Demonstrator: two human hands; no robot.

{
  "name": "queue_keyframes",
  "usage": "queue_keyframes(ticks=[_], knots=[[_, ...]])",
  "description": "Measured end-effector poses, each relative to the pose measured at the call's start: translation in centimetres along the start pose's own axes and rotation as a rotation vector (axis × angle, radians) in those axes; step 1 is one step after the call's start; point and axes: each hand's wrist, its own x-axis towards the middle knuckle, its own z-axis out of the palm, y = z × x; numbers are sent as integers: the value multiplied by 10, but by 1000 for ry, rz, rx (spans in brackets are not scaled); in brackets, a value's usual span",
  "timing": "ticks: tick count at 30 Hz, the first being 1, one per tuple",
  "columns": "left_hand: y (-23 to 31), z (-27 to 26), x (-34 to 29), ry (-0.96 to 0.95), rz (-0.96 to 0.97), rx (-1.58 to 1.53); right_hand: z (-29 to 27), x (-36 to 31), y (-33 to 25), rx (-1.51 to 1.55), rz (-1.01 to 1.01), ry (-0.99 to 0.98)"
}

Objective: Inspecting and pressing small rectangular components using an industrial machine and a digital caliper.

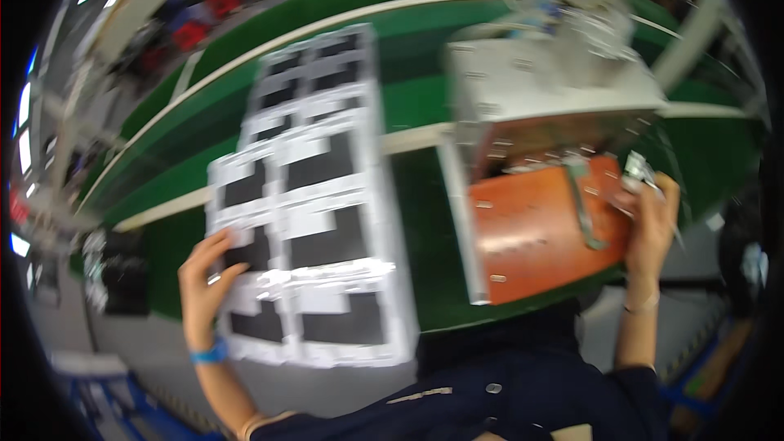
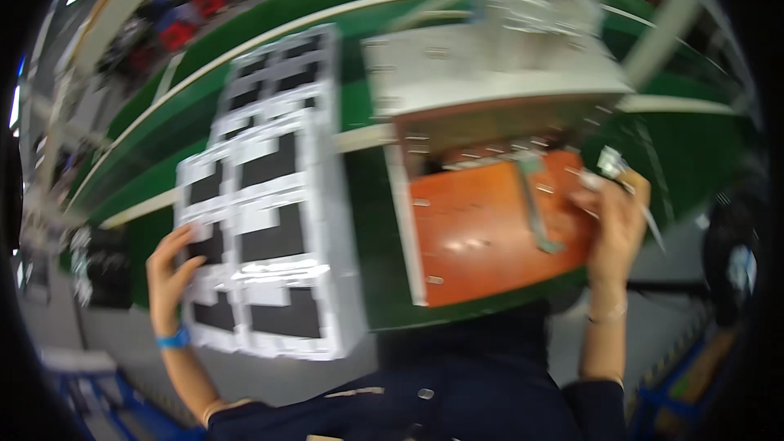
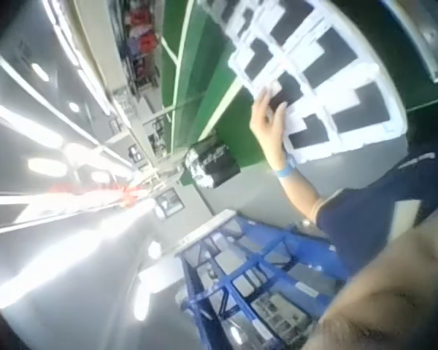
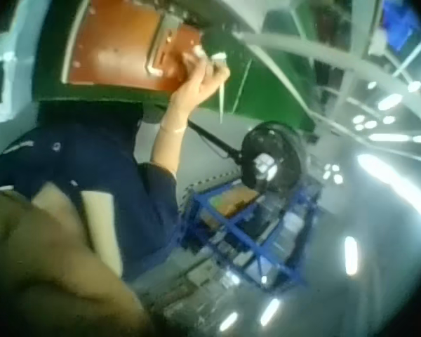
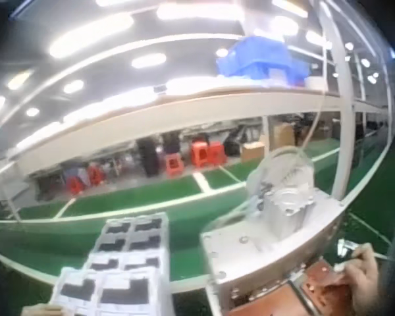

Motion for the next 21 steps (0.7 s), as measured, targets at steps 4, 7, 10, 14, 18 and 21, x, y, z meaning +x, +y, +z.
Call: queue_keyframes(ticks=[4, 7, 10, 14, 18, 21], knots=[[-4, -16, -50, 9, -18, 105, -2, 11, -3, 172, 170, -62], [23, 18, -69, 123, 100, 300, -9, 11, -3, 264, 210, -68], [32, 24, -74, 199, 199, 442, -12, 10, 2, 336, 227, -86], [22, 21, -78, 62, 103, 372, -10, 9, -1, 381, 238, -80], [14, 21, -76, 72, 149, 390, -5, 6, 1, 370, 154, -88], [-8, 19, -87, 93, 43, 452, -6, 8, -1, 516, 200, -67]])
